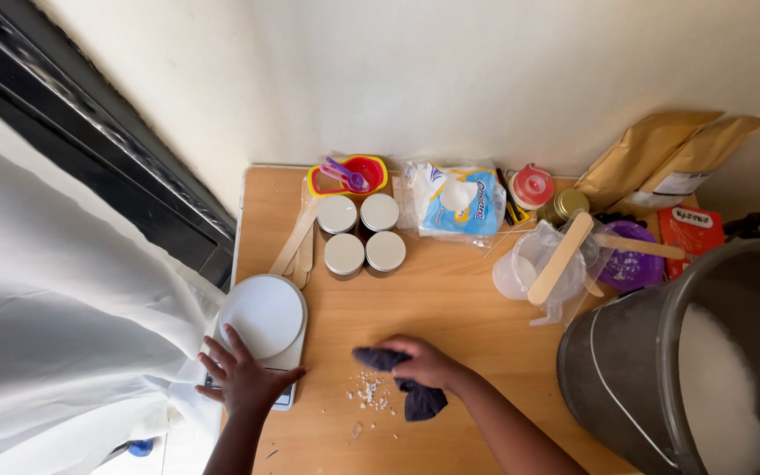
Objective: Washing a cleaning cloth in a bucket of soapy water and then wiping down a table surface in a candle studio.
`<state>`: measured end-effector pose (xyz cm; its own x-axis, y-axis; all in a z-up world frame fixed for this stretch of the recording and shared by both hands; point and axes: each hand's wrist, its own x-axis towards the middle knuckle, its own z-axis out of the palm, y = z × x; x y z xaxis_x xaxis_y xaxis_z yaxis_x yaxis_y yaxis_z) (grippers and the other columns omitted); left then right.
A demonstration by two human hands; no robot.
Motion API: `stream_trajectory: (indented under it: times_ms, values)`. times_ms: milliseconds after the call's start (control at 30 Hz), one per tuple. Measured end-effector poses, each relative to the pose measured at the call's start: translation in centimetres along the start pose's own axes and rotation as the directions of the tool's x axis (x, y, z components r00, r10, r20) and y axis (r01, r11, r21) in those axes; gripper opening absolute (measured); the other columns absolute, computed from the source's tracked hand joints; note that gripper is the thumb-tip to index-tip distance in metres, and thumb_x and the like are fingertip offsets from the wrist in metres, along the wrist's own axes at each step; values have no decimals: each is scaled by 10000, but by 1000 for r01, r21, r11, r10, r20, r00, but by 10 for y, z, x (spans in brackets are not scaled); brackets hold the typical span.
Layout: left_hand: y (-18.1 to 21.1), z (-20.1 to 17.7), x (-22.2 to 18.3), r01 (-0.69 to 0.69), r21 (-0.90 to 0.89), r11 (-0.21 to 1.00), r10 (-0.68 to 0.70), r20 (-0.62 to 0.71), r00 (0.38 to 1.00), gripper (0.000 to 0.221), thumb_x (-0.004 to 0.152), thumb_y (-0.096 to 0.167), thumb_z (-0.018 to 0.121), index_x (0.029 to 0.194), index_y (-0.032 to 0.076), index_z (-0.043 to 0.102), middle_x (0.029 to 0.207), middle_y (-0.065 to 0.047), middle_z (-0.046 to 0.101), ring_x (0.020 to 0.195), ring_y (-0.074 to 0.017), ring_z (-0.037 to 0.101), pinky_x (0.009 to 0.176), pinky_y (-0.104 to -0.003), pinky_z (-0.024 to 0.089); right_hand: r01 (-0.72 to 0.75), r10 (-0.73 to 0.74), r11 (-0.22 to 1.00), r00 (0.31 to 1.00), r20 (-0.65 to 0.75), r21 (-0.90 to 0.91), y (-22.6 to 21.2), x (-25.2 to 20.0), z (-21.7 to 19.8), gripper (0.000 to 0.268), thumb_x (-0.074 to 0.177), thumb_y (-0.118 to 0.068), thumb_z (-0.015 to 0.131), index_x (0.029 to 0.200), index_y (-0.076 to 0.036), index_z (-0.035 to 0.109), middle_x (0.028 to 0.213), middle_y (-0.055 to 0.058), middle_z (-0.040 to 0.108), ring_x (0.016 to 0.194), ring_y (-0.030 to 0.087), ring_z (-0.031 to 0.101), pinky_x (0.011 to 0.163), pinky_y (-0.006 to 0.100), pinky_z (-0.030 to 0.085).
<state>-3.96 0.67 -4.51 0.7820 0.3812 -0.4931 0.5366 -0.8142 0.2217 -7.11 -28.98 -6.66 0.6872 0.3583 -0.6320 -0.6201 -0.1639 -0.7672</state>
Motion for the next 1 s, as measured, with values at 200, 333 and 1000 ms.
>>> stream_trajectory:
  times_ms: [200, 333, 1000]
  values:
    - [-5, 45, -32, -423, -488, 764, 188, -458, 869, 674, 731, 236, 700, 1309, -18, 465, 1266, -202, 537, 1199, -367, 479, 1022, -452, 372, 53, 37, 750, 992, -122, 659, 33, -17, -12, 497, 689, -19, 581, 1185, -19, 564, 822, 273, 623, 620, 329, 612, 522, 423, 495]
    - [27, 74, -85, 15, -885, 465, 133, 86, 987, 326, 748, 149, 743, 1066, 120, 675, 1030, -2, 712, 936, -106, 640, 847, -248, 502, 11, 46, 577, 998, -46, 816, 65, -25, 10, 337, 778, -131, 539, 1101, -38, 527, 904, 252, 602, 765, 368, 628, 636, 492, 507]
    - [73, 6, -174, 368, -791, 488, 142, 488, 861, 265, 814, 215, 539, 930, 50, 711, 919, -99, 791, 676, -226, 619, 609, -291, 405, 411, 18, 535, 868, -497, 738, -79, -246, -18, 396, 827, -192, 483, 1059, 126, 523, 845, 382, 594, 752, 473, 591, 691, 562, 478]
